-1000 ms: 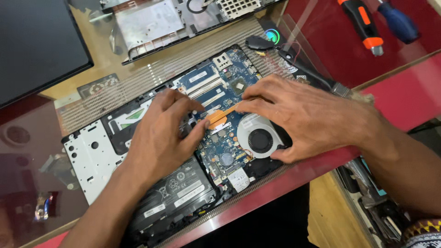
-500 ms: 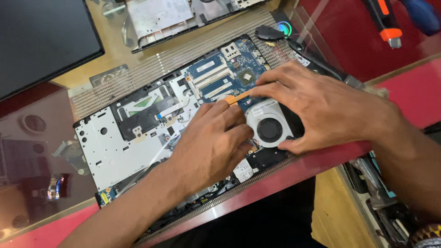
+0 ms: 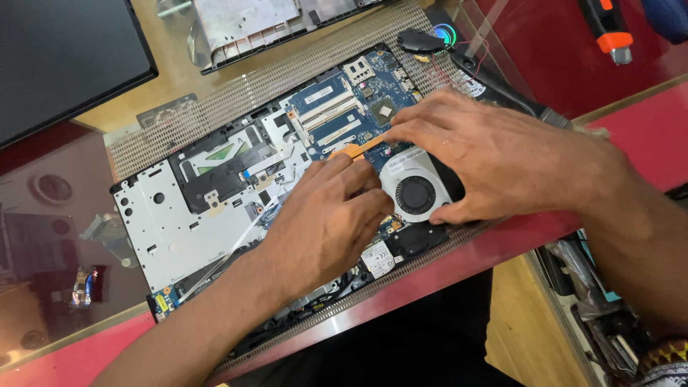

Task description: The person places a cooling fan onto a laptop motherboard and secures it. They then use a small tool to apply thermal paste to the copper heat pipes of the fan assembly.

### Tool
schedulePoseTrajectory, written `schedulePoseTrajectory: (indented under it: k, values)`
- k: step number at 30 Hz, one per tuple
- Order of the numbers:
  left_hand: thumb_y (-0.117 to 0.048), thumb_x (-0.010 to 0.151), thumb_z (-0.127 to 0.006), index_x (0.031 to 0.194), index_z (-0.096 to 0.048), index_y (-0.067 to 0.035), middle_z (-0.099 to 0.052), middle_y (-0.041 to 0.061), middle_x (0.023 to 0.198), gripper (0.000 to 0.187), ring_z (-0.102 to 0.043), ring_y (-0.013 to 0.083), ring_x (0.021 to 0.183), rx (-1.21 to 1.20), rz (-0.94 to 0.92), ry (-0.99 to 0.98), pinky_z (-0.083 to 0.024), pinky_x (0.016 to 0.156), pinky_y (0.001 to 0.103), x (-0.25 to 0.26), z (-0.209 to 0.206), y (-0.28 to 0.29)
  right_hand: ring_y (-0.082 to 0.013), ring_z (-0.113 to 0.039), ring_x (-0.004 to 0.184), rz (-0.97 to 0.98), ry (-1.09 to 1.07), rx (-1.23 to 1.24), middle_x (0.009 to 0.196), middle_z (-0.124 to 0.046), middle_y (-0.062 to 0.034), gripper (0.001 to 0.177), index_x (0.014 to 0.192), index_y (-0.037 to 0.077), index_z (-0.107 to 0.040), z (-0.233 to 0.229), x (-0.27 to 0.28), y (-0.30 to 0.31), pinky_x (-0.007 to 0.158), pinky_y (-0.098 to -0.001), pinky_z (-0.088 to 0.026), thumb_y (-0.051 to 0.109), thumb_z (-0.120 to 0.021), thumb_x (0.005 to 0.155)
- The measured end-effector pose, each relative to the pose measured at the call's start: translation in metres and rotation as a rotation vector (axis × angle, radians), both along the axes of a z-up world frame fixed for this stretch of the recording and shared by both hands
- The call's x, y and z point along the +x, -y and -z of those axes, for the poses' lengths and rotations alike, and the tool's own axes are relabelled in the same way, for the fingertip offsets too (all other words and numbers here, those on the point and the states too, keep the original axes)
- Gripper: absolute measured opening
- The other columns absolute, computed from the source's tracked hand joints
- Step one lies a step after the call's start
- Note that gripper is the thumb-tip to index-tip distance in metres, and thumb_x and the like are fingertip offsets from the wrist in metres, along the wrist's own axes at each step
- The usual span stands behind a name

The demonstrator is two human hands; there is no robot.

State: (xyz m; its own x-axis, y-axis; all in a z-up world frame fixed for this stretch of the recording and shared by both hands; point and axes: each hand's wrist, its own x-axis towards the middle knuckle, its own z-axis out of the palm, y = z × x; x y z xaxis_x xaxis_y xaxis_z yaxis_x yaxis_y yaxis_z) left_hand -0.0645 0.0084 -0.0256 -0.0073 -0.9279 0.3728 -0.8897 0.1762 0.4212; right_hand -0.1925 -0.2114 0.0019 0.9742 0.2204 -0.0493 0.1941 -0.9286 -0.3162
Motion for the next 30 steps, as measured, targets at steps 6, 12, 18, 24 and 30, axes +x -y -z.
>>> schedulePoseTrajectory:
  k: [6, 12, 18, 24, 30]
  values:
    - [-0.008, 0.095, -0.068, 0.095, -0.072, -0.009, -0.061, 0.008, 0.096, 0.005, -0.055, 0.0318, 0.09, 0.049, -0.034, 0.011, -0.044, 0.071, 0.047, 0.003, -0.003, -0.002, -0.0383, -0.044, 0.135, -0.03, 0.023, -0.143, 0.145, -0.05, -0.0188, 0.108, 0.146, 0.004, -0.049, -0.001, 0.004, -0.002, 0.106, -0.0517, -0.044, 0.053, -0.094, 0.062]
    - [0.023, 0.079, -0.056, 0.115, -0.061, 0.009, -0.062, 0.025, 0.101, 0.039, -0.055, 0.0399, 0.085, -0.061, -0.236, 0.038, -0.046, 0.063, 0.047, 0.013, -0.007, -0.007, -0.0371, -0.041, 0.139, -0.065, 0.008, -0.2, 0.148, -0.048, -0.0169, 0.115, 0.151, 0.006, -0.045, -0.001, 0.007, -0.003, 0.11, -0.0517, -0.04, 0.059, -0.093, 0.062]
    - [0.02, 0.083, -0.053, 0.129, -0.051, 0.009, -0.062, 0.03, 0.112, 0.047, -0.058, 0.0435, 0.097, -0.032, -0.264, 0.02, -0.051, 0.077, 0.052, 0.028, 0.009, -0.013, -0.0357, -0.041, 0.14, -0.016, -0.051, -0.216, 0.151, -0.047, -0.0156, 0.116, 0.151, 0.01, -0.045, -0.004, 0.01, -0.004, 0.109, -0.0511, -0.042, 0.059, -0.095, 0.059]
    - [0.016, 0.083, -0.054, 0.128, -0.056, 0.004, -0.067, 0.025, 0.111, 0.047, -0.059, 0.0406, 0.096, 0.061, -0.309, -0.013, -0.05, 0.077, 0.049, 0.029, 0.006, -0.012, -0.0352, -0.043, 0.14, 0.009, -0.087, -0.247, 0.148, -0.051, -0.0139, 0.117, 0.149, 0.013, -0.049, -0.004, 0.015, -0.006, 0.109, -0.0501, -0.043, 0.061, -0.098, 0.054]
    - [0.008, 0.083, -0.061, 0.129, -0.052, 0.005, -0.064, 0.026, 0.111, 0.047, -0.06, 0.04, 0.099, 0.028, -0.287, 0.012, -0.053, 0.077, 0.049, 0.029, 0.006, -0.013, -0.0352, -0.045, 0.14, -0.027, 0.006, -0.236, 0.147, -0.055, -0.0117, 0.122, 0.145, 0.01, -0.055, 0.006, 0.013, 0.002, 0.108, -0.0486, -0.045, 0.064, -0.1, 0.045]
